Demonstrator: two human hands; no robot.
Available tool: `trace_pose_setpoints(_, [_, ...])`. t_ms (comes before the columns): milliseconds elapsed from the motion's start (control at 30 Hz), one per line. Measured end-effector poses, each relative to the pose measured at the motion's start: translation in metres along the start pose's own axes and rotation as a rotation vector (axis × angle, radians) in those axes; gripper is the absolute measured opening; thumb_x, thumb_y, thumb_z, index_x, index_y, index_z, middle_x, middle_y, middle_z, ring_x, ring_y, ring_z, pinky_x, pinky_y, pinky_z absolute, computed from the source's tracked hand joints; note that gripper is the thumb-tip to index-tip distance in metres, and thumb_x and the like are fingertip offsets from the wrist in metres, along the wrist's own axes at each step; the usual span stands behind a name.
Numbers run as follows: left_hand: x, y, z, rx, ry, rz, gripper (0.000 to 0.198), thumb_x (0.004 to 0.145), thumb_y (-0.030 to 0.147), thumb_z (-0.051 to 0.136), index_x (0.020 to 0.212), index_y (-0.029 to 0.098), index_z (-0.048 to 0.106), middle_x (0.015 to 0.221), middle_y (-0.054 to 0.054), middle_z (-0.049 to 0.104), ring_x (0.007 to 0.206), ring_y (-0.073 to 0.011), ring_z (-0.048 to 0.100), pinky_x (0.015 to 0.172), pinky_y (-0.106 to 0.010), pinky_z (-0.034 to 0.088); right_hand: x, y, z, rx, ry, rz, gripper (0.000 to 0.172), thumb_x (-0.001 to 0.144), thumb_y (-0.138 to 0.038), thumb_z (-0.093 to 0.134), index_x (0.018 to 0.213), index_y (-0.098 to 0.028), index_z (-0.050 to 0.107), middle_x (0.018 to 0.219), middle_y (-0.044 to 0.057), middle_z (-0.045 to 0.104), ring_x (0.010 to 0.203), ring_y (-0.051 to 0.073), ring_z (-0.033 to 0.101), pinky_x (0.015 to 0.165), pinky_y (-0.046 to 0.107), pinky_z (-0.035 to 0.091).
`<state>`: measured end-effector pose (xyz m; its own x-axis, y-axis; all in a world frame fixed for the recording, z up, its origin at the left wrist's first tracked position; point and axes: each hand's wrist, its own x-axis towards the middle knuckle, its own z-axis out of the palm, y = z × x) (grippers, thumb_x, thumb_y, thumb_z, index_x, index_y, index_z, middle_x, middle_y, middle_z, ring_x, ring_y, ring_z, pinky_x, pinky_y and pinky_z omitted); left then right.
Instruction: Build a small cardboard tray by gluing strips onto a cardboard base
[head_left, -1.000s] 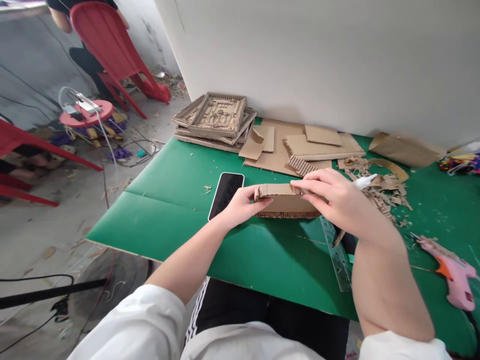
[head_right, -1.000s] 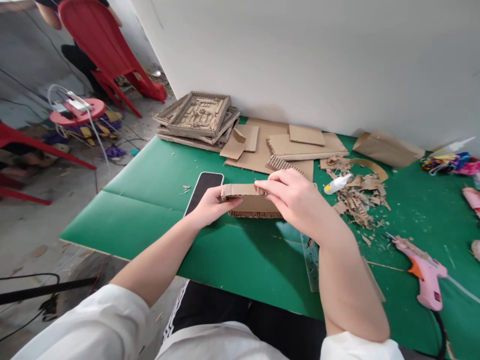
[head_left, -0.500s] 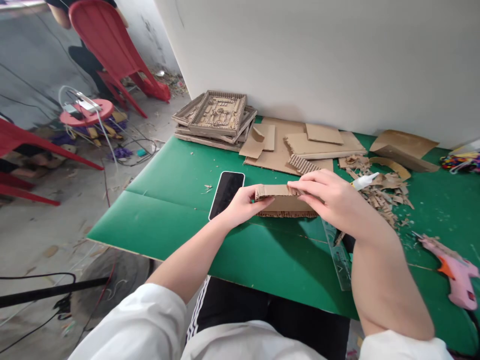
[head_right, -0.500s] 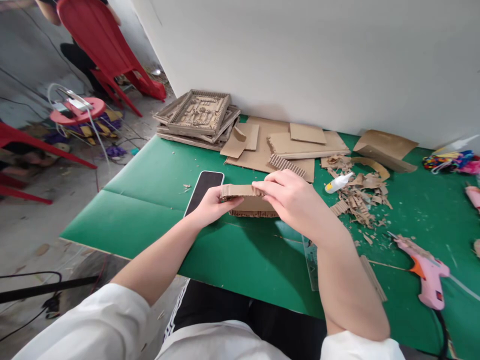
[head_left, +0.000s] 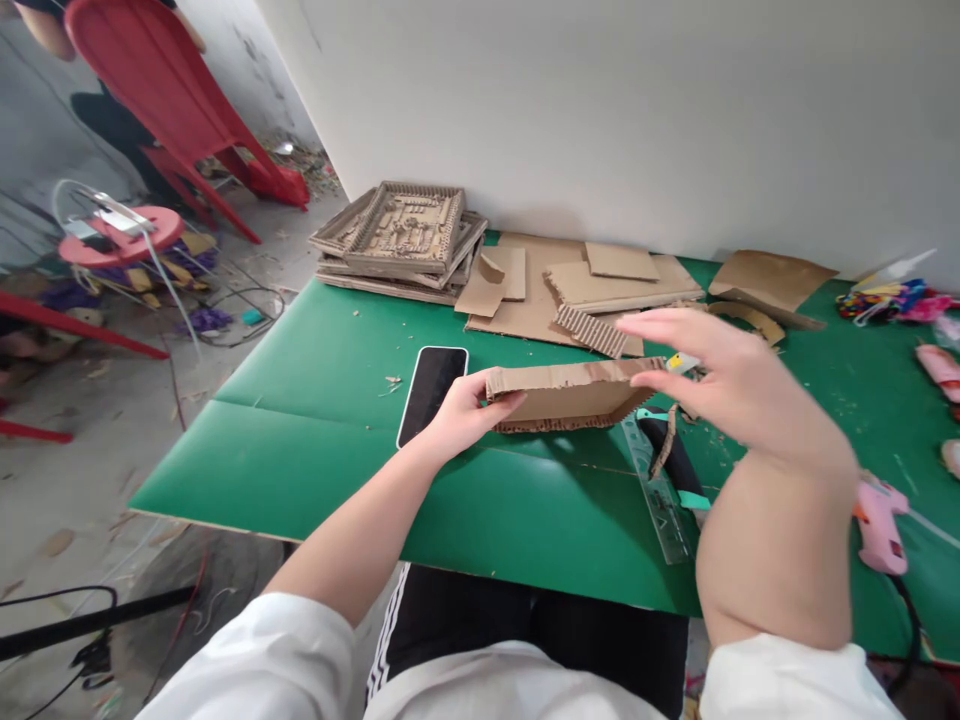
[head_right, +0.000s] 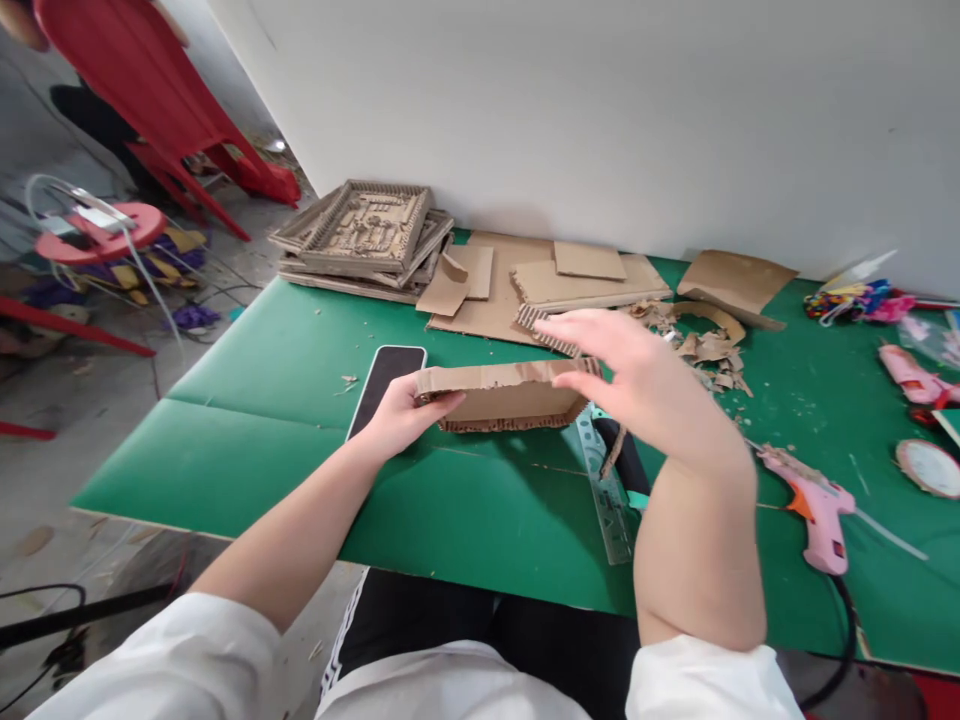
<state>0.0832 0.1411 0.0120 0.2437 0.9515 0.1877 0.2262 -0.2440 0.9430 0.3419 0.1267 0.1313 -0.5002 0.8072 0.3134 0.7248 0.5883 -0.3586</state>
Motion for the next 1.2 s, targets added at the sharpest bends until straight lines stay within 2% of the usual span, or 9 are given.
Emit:
trace_pose_setpoints(100, [0.000, 0.000, 0.001, -0.008, 0.012, 0.010, 0.029, 0.075, 0.043, 0.064, 0.084, 0.016, 0.069, 0.077, -0.003, 0.069, 0.072, -0.0168, 0.063, 0.064, -0.027, 0.052, -0.012, 0.008, -0.015, -0.033, 0.067, 0.085, 0.034, 0.087, -0.026, 0.058, 0.120, -0.028, 0.061, 0.124, 0.002, 0.063, 0.119, 0.022, 0.056, 0.103, 0.040, 0.045])
trace_pose_setpoints(167, [0.001, -0.001, 0.001, -0.012, 0.024, 0.014, 0.030, 0.074, 0.045, 0.065, 0.083, 0.016, 0.069, 0.077, -0.004, 0.070, 0.072, -0.0170, 0.064, 0.064, -0.028, 0.053, -0.015, 0.011, -0.014, -0.045, 0.013, 0.077, 0.033, 0.086, -0.027, 0.060, 0.118, -0.027, 0.063, 0.124, 0.002, 0.064, 0.117, 0.022, 0.057, 0.102, 0.040, 0.046])
trace_pose_setpoints(367, [0.001, -0.005, 0.001, 0.020, 0.043, 0.010, 0.033, 0.073, 0.049, 0.067, 0.077, 0.016, 0.068, 0.072, -0.003, 0.069, 0.068, -0.0168, 0.063, 0.060, -0.027, 0.052, -0.007, 0.015, 0.007, -0.058, -0.148, 0.067, 0.036, 0.086, -0.023, 0.059, 0.121, -0.023, 0.062, 0.126, 0.005, 0.061, 0.116, 0.022, 0.057, 0.099, 0.040, 0.048])
trace_pose_setpoints(667, [0.000, -0.006, 0.002, -0.009, 0.043, -0.030, 0.040, 0.071, 0.051, 0.069, 0.090, 0.016, 0.071, 0.086, -0.007, 0.073, 0.082, -0.0220, 0.068, 0.072, -0.033, 0.056, -0.004, 0.018, 0.009, -0.027, -0.116, 0.063, 0.030, 0.089, -0.019, 0.050, 0.113, -0.022, 0.067, 0.111, 0.004, 0.068, 0.100, 0.019, 0.063, 0.086, 0.035, 0.052])
trace_pose_setpoints(867, [-0.001, -0.004, 0.002, 0.007, 0.037, -0.001, 0.036, 0.075, 0.047, 0.067, 0.092, 0.016, 0.069, 0.087, -0.006, 0.071, 0.080, -0.0194, 0.067, 0.071, -0.030, 0.055, -0.003, 0.017, 0.010, -0.041, -0.102, 0.061, 0.029, 0.089, -0.019, 0.051, 0.111, -0.022, 0.068, 0.110, 0.003, 0.069, 0.098, 0.017, 0.064, 0.086, 0.033, 0.052])
trace_pose_setpoints(967, [-0.002, -0.001, 0.003, 0.036, 0.060, 0.071, 0.038, 0.079, 0.036, 0.065, 0.112, 0.017, 0.061, 0.089, -0.004, 0.069, 0.078, -0.0150, 0.066, 0.069, -0.025, 0.054, -0.003, 0.017, 0.011, -0.058, -0.088, 0.056, 0.029, 0.089, -0.019, 0.051, 0.111, -0.023, 0.069, 0.111, 0.002, 0.070, 0.099, 0.018, 0.064, 0.087, 0.034, 0.053])
trace_pose_setpoints(1067, [-0.004, -0.002, 0.005, 0.042, 0.115, 0.217, 0.059, 0.081, 0.026, 0.064, 0.135, 0.022, 0.040, 0.099, -0.006, 0.068, 0.075, -0.0118, 0.065, 0.065, -0.021, 0.052, -0.003, 0.017, 0.012, -0.070, -0.076, 0.058, 0.029, 0.089, -0.020, 0.051, 0.111, -0.022, 0.069, 0.111, 0.003, 0.070, 0.098, 0.018, 0.065, 0.086, 0.033, 0.053])
trace_pose_setpoints(1133, [-0.005, -0.004, 0.005, 0.041, 0.167, 0.352, 0.068, 0.081, 0.022, 0.064, 0.140, 0.026, 0.030, 0.112, -0.009, 0.065, 0.078, -0.0108, 0.065, 0.067, -0.021, 0.052, -0.003, 0.017, 0.012, -0.070, -0.075, 0.056, 0.028, 0.088, -0.019, 0.052, 0.110, -0.021, 0.069, 0.110, 0.003, 0.070, 0.098, 0.018, 0.065, 0.086, 0.033, 0.053])
trace_pose_setpoints(1200, [-0.005, -0.006, 0.005, 0.060, 0.227, 0.481, 0.070, 0.082, 0.019, 0.063, 0.140, 0.030, 0.028, 0.123, -0.010, 0.060, 0.080, -0.0095, 0.064, 0.069, -0.021, 0.052, -0.003, 0.017, 0.011, -0.067, -0.076, 0.054, 0.027, 0.088, -0.019, 0.053, 0.110, -0.021, 0.070, 0.109, 0.003, 0.070, 0.098, 0.018, 0.065, 0.086, 0.032, 0.053])
